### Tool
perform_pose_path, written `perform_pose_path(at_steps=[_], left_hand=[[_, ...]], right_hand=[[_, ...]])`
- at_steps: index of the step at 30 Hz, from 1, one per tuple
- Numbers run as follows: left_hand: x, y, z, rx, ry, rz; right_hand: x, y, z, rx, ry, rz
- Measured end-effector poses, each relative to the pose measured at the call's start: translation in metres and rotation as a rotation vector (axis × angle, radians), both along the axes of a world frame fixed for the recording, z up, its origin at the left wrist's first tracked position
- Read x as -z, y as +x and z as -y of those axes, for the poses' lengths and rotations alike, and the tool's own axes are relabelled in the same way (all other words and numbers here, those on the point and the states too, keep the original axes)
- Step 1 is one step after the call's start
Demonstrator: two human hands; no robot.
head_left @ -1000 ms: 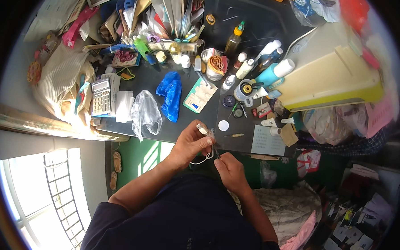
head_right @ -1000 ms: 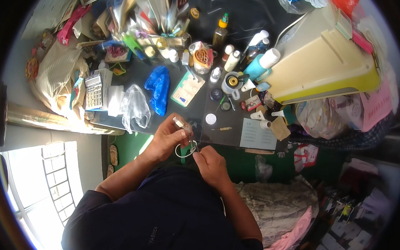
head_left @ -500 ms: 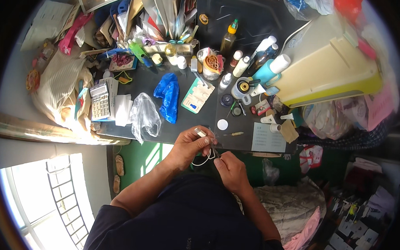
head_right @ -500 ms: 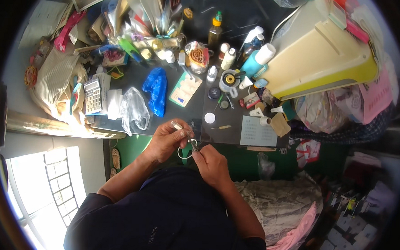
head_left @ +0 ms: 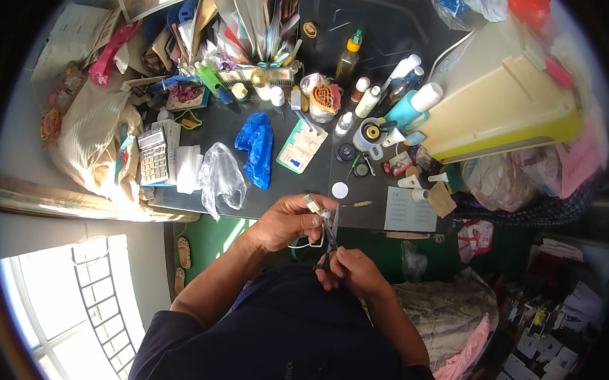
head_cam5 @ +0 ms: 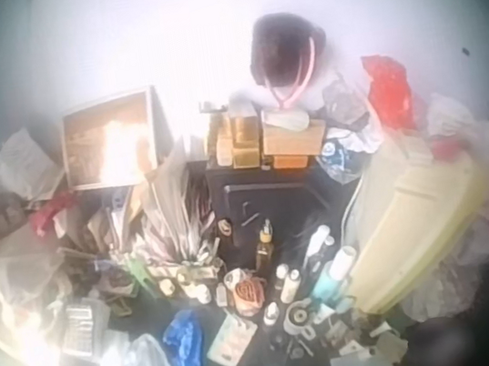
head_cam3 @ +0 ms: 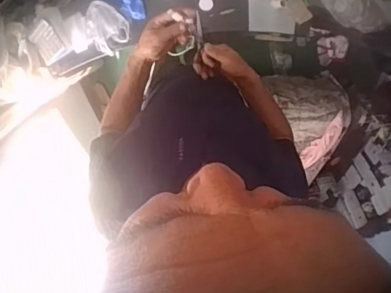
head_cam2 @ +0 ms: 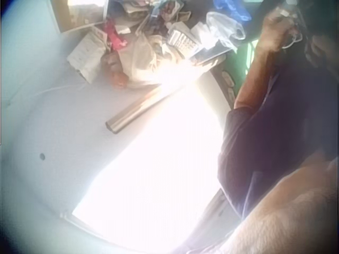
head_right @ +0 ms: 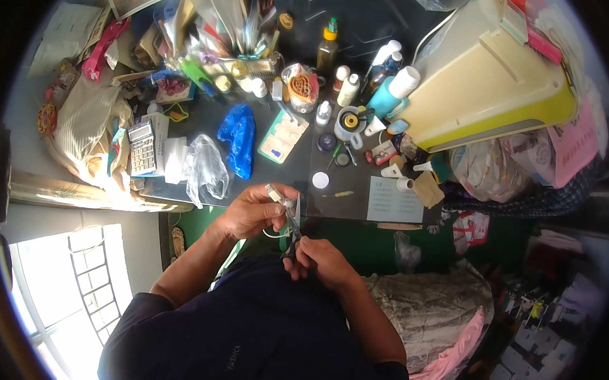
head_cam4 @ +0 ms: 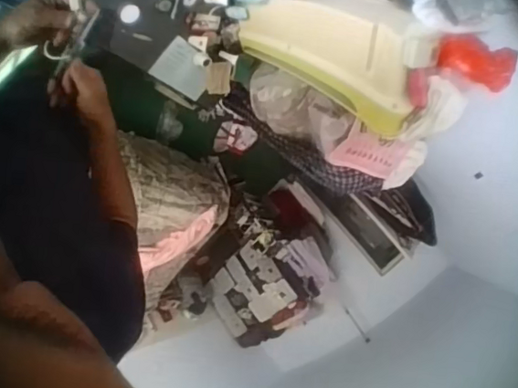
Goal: The person repairs a white cable by cutting the outer sheath with scissors, stripping the insulation, and wrapping the exposed section with green tape. They handle the cable and scissors throughout the process.
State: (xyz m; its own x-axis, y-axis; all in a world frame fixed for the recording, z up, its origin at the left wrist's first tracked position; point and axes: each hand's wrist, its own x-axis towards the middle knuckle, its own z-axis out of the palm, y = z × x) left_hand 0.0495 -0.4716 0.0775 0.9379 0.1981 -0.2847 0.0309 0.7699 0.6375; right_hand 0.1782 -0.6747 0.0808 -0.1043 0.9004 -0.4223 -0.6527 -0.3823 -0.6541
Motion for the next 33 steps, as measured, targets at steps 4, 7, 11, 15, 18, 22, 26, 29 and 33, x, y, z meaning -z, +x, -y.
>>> perform_pose_path(at_steps=[4, 7, 11, 15, 18, 22, 26, 29, 33], left_hand=[[-0.001, 0.001, -0.003, 0.037, -0.059, 0.038], [0.005, 0.002, -0.004, 0.028, -0.093, 0.052], [0.006, 0.004, -0.005, 0.015, -0.091, 0.057], [0.008, 0.003, -0.010, 0.027, -0.061, 0.048], [0.006, 0.001, -0.012, 0.037, 0.004, 0.019], [0.007, 0.001, -0.015, 0.035, 0.152, 0.043], [0.005, 0.002, -0.017, 0.047, 0.244, 0.092], [-0.008, 0.004, -0.017, 0.044, 0.177, 0.076], [-0.003, 0.003, -0.015, 0.056, 0.115, 0.073]], right_hand=[[0.004, 0.002, 0.001, -0.011, 0.026, -0.068], [0.005, 0.004, 0.001, -0.016, 0.018, -0.092], [0.005, 0.006, 0.000, -0.033, 0.021, -0.096], [0.001, 0.010, -0.003, -0.053, 0.003, -0.039], [-0.011, 0.015, -0.005, -0.075, -0.016, 0.145], [-0.011, 0.014, -0.005, -0.076, 0.016, 0.417], [-0.010, 0.009, -0.002, -0.049, 0.096, 0.391], [-0.011, 0.009, 0.000, -0.068, 0.054, 0.326], [-0.011, 0.009, -0.001, -0.077, 0.006, 0.222]])
